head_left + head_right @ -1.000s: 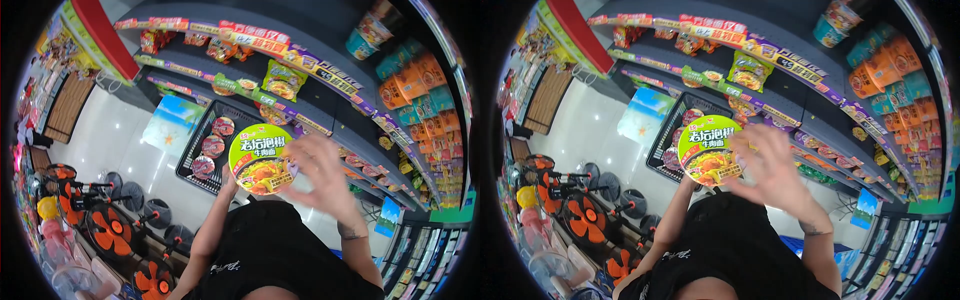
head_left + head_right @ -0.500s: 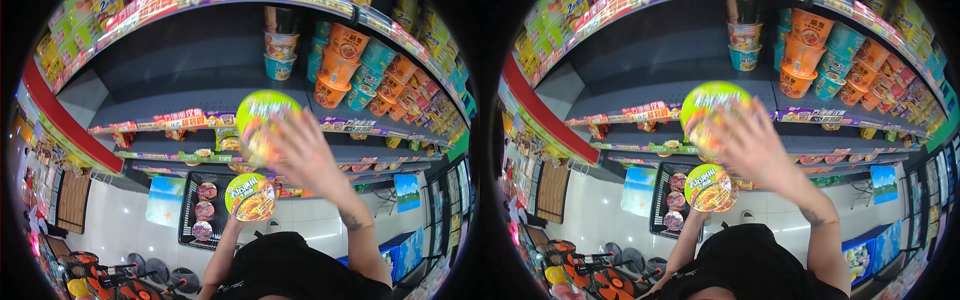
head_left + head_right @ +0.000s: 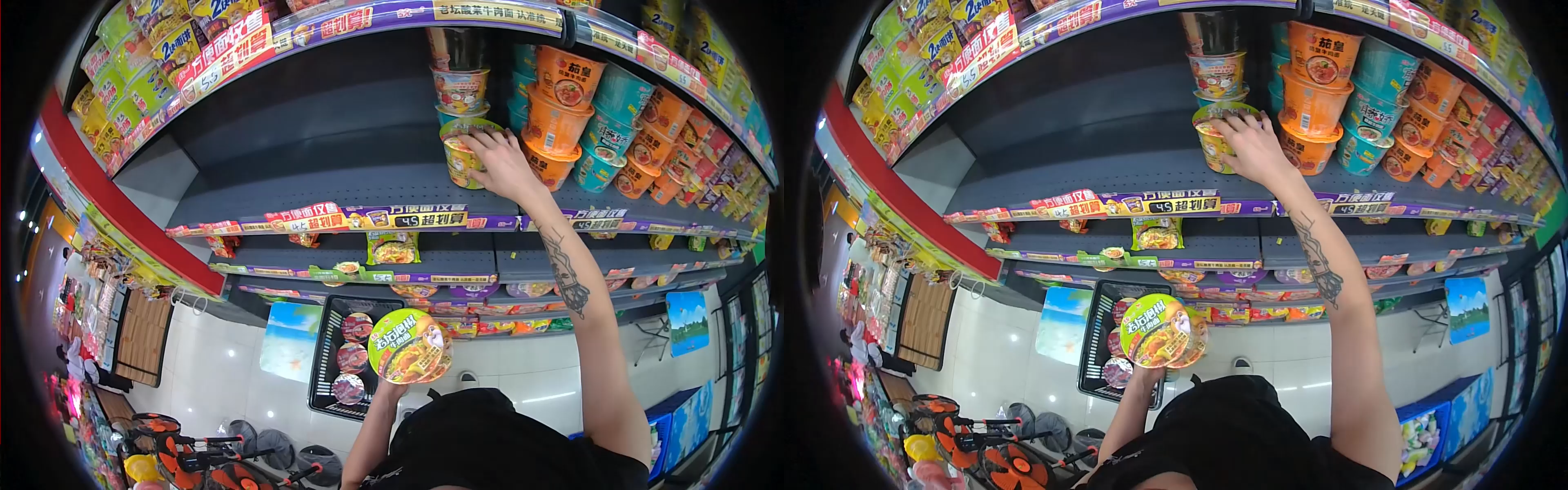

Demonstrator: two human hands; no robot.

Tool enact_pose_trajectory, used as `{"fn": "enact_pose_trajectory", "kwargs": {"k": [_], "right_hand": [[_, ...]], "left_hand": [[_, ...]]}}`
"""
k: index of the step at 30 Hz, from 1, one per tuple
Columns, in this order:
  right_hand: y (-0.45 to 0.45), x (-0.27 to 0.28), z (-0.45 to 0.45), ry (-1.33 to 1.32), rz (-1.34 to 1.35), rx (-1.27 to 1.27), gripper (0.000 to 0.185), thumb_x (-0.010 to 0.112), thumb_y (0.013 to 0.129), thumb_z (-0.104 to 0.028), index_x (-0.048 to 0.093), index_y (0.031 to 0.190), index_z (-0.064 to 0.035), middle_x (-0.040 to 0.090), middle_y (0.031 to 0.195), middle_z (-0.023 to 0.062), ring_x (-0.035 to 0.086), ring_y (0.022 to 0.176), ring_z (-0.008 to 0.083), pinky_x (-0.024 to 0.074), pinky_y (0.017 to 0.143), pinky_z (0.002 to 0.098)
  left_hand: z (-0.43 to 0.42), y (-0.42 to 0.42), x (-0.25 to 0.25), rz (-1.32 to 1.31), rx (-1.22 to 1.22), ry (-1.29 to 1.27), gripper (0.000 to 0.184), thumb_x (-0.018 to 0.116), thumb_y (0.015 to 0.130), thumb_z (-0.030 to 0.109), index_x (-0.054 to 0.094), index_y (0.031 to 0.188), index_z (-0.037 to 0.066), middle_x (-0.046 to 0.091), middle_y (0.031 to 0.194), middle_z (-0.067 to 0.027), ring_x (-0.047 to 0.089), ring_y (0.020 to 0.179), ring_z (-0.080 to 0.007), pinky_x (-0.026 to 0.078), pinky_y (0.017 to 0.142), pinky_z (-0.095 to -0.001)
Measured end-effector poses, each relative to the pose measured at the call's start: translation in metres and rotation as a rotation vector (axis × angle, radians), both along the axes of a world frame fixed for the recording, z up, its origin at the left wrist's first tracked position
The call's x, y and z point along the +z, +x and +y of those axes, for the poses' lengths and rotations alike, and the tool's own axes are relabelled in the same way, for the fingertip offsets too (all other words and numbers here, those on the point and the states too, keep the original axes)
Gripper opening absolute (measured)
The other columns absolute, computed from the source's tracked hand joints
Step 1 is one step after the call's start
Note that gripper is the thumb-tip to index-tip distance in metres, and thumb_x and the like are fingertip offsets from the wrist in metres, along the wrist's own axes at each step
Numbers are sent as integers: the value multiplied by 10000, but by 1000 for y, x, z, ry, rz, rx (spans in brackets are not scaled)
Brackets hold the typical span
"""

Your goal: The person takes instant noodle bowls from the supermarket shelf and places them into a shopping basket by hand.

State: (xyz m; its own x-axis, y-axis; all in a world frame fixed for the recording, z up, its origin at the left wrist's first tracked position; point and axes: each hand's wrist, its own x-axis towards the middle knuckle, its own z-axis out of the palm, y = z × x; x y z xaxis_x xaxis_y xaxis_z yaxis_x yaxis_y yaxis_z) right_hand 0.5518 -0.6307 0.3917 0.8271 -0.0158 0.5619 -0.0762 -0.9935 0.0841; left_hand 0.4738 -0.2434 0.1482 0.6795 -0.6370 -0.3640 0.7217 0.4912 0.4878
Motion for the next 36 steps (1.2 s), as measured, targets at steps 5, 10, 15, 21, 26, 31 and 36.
{"fn": "enact_pose_trajectory", "kwargs": {"k": [5, 10, 15, 21, 26, 31, 36], "right_hand": [[7, -4, -3, 3, -6, 15, 695, 763, 790, -212, 475, 1420, -155, 524, 1429, 123, 432, 1369, 350, 278, 1151, 593], [7, -3, -7, 53, 19, 63, 722, 773, 766, -186, 469, 1420, -150, 527, 1418, 125, 427, 1370, 363, 265, 1168, 590], [-3, -1, -2, 56, -81, 122, 723, 759, 794, -193, 435, 1439, -143, 482, 1439, 176, 369, 1409, 404, 242, 1171, 600], [-107, 34, 118, 328, 2, 601, 630, 785, 787, -203, 551, 1349, -43, 543, 1417, 161, 416, 1415, 343, 273, 1175, 549], [-154, 1, 198, 82, 284, 638, 761, 811, 732, -405, 542, 1371, -92, 486, 1461, 149, 394, 1419, 362, 221, 1172, 648], [-155, -28, 193, -205, 191, 503, 660, 759, 800, -296, 533, 1389, -101, 486, 1455, 157, 403, 1410, 348, 254, 1168, 633], [-145, 15, 162, -32, 75, 513, 601, 700, 840, -226, 523, 1403, -111, 508, 1431, 161, 457, 1365, 335, 294, 1162, 598]], "left_hand": [[6, 1, 4, 24, 13, 93, 525, 413, 1051, 405, 440, 1452, 67, 508, 1452, -166, 517, 1310, -341, 435, 1103, -518], [4, 5, 8, 85, 21, 177, 518, 405, 1055, 405, 447, 1448, 70, 511, 1450, -161, 516, 1311, -337, 430, 1109, -517], [2, 8, 17, -20, -48, 139, 604, 409, 1034, 492, 432, 1461, 65, 511, 1455, -156, 525, 1308, -326, 429, 1108, -514], [-2, 36, 35, -201, -89, 26, 542, 499, 1036, 394, 423, 1463, 70, 555, 1419, -124, 591, 1247, -242, 498, 1056, -412], [-16, 48, 46, -240, -105, 48, 506, 467, 1051, 383, 436, 1458, 83, 563, 1407, -122, 600, 1238, -240, 536, 1022, -406], [-26, 46, 55, -242, -175, 58, 476, 430, 1066, 355, 429, 1466, 98, 543, 1425, -123, 594, 1247, -248, 554, 1005, -424], [-34, 35, 74, -182, -107, 111, 523, 371, 1074, 420, 442, 1441, 54, 571, 1385, -141, 614, 1215, -266, 521, 1027, -422]]}}
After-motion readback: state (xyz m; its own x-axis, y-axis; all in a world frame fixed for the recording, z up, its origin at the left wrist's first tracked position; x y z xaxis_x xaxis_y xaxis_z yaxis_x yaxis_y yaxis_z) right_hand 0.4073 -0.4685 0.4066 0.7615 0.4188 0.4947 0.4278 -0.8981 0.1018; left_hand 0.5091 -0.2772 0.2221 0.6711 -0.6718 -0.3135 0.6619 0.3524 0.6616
